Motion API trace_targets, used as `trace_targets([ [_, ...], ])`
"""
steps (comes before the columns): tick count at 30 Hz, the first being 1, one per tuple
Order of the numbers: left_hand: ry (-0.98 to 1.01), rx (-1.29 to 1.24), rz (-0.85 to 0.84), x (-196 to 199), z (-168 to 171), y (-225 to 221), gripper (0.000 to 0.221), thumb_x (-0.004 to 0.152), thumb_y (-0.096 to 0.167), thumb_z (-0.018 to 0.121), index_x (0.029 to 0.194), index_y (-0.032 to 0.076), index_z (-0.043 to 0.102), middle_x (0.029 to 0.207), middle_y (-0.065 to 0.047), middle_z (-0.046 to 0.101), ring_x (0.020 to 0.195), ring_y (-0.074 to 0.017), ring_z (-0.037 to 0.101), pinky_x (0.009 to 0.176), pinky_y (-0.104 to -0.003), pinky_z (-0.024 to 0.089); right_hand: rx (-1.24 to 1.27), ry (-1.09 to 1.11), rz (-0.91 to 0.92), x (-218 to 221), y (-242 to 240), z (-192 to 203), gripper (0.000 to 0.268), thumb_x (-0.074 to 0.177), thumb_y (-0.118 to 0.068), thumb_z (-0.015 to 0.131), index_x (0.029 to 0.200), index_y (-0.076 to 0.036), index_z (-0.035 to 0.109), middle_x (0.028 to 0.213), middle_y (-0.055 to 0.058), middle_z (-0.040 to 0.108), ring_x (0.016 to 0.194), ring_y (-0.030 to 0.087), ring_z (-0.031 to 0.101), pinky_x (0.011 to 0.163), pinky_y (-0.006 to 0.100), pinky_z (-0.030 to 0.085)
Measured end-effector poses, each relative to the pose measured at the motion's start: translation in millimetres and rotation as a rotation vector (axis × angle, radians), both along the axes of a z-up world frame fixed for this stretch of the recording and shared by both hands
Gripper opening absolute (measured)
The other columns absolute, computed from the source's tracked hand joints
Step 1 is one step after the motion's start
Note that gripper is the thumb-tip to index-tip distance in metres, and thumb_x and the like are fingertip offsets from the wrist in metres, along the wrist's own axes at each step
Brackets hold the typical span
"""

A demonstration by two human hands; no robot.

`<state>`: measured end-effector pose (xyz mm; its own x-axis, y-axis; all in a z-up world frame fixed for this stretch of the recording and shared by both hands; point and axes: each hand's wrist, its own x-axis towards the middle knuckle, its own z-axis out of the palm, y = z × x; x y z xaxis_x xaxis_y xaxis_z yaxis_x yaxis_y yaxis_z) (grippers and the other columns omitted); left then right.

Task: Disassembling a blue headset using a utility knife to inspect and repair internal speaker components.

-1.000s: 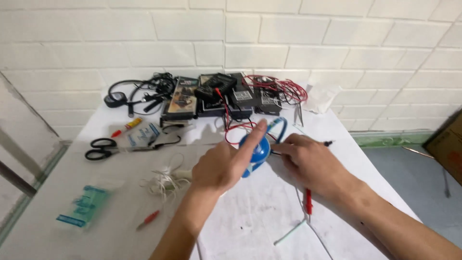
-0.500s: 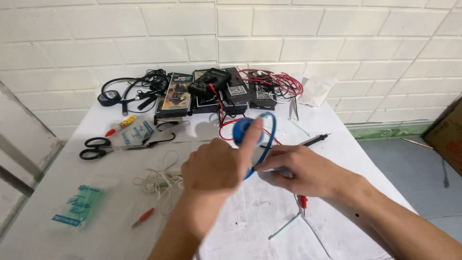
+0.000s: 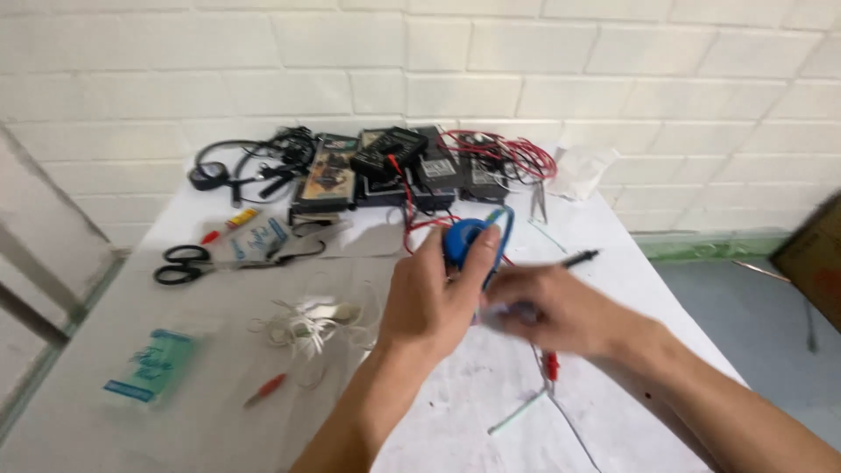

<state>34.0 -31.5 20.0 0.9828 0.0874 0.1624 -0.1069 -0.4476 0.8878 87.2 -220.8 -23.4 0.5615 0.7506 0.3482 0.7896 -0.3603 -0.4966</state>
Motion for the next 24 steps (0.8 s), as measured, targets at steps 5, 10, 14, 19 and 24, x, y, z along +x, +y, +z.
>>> trace_targets([
  [5, 0.11, 0.047, 0.009, -6.7, 18.4, -3.8, 0.049, 0.089, 0.063, 0.056, 0.098, 0.015, 0.059, 0.056, -0.008, 0.068, 0.07, -0.0312, 0.078, 0.075, -0.045, 0.061, -0.108, -0.127, -0.134, -4.6, -1.2, 19.4, 0.023, 0.081, -0.018, 0.069, 0.098, -0.006, 0.077, 0.086, 0.019, 0.072, 0.073, 0.037, 0.075, 0.061, 0.046, 0.06],
  [10, 0.014, 0.088, 0.044, -1.2, 15.7, -2.1, 0.058, 0.092, 0.059, 0.059, 0.117, 0.007, 0.063, 0.082, -0.025, 0.075, 0.089, -0.0469, 0.077, 0.082, -0.056, 0.061, -0.154, -0.009, 0.003, -24.6, 15.1, 25.6, 0.023, 0.09, -0.018, 0.064, 0.103, -0.007, 0.079, 0.091, 0.018, 0.073, 0.08, 0.031, 0.078, 0.069, 0.04, 0.064],
  [14, 0.029, 0.142, 0.11, 1.5, 7.5, -7.4, 0.061, 0.093, 0.065, 0.057, 0.116, 0.009, 0.062, 0.09, -0.022, 0.075, 0.094, -0.0457, 0.075, 0.085, -0.057, 0.06, -0.177, -0.14, -0.165, -12.4, 6.2, 17.6, 0.015, 0.087, -0.02, 0.068, 0.091, -0.009, 0.078, 0.082, 0.011, 0.068, 0.071, 0.023, 0.073, 0.065, 0.035, 0.061],
  [19, 0.08, 0.163, 0.171, 0.0, 10.6, -15.3, 0.061, 0.085, 0.072, 0.056, 0.109, 0.016, 0.063, 0.091, -0.018, 0.077, 0.102, -0.0443, 0.073, 0.088, -0.056, 0.058, -0.073, -0.067, -0.018, -17.5, 9.0, 9.1, 0.013, 0.08, -0.022, 0.074, 0.07, -0.014, 0.069, 0.071, 0.004, 0.057, 0.061, 0.025, 0.066, 0.054, 0.038, 0.054],
  [24, 0.082, 0.157, 0.073, -16.0, 27.8, -9.2, 0.064, 0.085, 0.066, 0.046, 0.121, 0.014, 0.057, 0.107, -0.025, 0.073, 0.11, -0.0493, 0.069, 0.096, -0.058, 0.054, -0.082, -0.094, -0.234, -8.9, 2.2, 11.4, 0.021, 0.072, -0.024, 0.078, 0.082, -0.005, 0.074, 0.079, 0.019, 0.068, 0.071, 0.042, 0.072, 0.061, 0.051, 0.056],
])
